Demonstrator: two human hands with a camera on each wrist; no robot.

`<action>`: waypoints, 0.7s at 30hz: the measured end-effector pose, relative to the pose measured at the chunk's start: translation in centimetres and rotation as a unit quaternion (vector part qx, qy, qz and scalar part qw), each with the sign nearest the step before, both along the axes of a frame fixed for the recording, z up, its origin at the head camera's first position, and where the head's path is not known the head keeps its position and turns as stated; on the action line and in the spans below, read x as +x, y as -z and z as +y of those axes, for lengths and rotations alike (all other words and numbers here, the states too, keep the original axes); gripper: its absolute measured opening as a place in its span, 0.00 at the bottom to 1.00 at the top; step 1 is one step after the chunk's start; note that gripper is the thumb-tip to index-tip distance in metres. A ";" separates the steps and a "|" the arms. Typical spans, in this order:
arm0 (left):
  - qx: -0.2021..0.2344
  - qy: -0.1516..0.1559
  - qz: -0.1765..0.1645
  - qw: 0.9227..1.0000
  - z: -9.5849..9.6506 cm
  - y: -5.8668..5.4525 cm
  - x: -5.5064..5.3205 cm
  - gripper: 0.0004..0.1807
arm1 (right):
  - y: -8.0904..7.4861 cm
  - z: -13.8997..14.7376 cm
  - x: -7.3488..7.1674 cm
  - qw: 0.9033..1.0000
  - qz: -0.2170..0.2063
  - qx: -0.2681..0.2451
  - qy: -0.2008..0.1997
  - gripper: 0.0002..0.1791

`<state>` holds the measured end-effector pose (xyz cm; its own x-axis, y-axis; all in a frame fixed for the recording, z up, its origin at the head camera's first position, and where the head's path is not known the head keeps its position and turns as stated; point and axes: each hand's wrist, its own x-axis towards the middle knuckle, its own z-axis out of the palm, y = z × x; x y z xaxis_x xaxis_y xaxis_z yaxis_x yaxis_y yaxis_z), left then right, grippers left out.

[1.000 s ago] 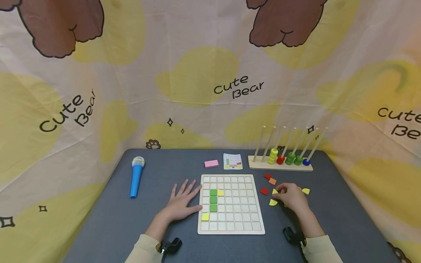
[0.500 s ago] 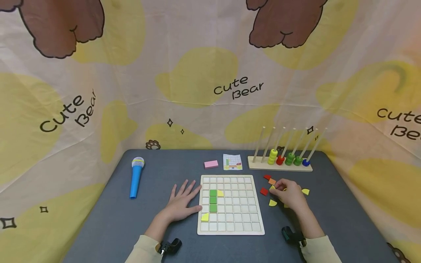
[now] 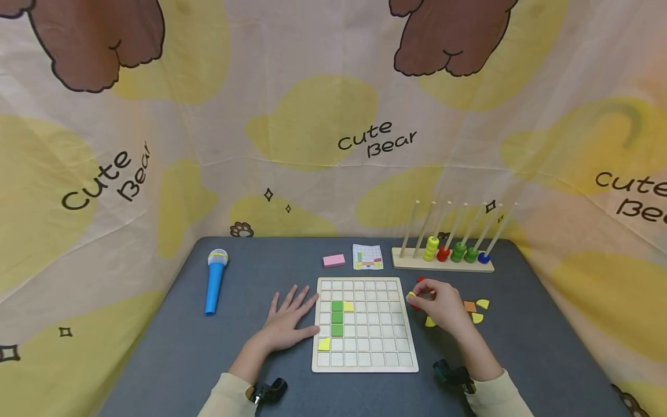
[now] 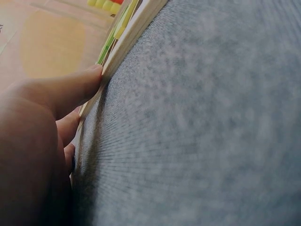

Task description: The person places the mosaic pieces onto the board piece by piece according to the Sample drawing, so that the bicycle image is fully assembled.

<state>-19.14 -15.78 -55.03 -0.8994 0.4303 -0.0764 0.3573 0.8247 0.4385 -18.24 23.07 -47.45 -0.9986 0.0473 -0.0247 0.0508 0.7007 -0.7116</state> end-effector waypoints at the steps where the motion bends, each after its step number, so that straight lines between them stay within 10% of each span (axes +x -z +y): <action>1: 0.000 0.000 0.000 1.000 0.0 0.0 0.0 0.46 | -0.1 -0.3 0.0 1.000 0.001 -0.001 -0.004 0.10; 21: 0.001 0.002 0.000 1.000 0.0 -0.4 0.2 0.45 | 0.8 -5.5 0.7 0.997 -0.007 -0.048 -0.051 0.07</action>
